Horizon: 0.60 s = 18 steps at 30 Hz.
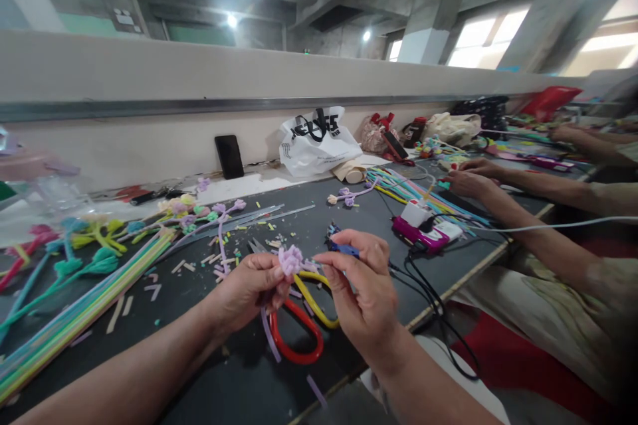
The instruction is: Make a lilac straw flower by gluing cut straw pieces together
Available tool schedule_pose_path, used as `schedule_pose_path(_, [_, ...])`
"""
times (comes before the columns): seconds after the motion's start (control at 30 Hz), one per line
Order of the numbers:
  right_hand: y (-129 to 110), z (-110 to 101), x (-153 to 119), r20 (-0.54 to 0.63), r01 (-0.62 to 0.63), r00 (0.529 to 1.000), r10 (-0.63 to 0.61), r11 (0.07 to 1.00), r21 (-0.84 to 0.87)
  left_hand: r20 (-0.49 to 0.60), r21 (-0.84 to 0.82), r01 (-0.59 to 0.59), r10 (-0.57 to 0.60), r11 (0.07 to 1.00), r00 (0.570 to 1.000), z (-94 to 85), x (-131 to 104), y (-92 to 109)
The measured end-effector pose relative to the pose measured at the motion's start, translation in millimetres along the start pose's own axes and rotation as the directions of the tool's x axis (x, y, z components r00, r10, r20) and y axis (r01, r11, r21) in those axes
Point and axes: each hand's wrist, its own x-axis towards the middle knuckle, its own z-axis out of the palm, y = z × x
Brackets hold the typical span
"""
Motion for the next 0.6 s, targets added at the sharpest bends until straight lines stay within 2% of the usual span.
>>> schedule_pose_path(0.13, [-2.2, 4.7, -5.9, 0.063, 0.073, 0.995, -0.071, 0.997, -0.022, 0.022, -0.008, -0.016, 0.016, 1.000, 1.000, -1.2, 1.2, -1.8])
schedule_pose_path(0.33, [-6.0, 11.8, -13.6, 0.079, 0.107, 0.992, -0.102, 0.993, -0.058, -0.026, -0.085, 0.026, -0.028, 0.996, 0.999, -0.7, 0.3, -1.3])
schedule_pose_path(0.6, [-9.6, 13.5, -12.3, -0.041, 0.110, 0.993, -0.112, 0.992, -0.056, 0.017, -0.108, 0.051, -0.050, 0.993, 0.999, 3.1, -1.3, 0.8])
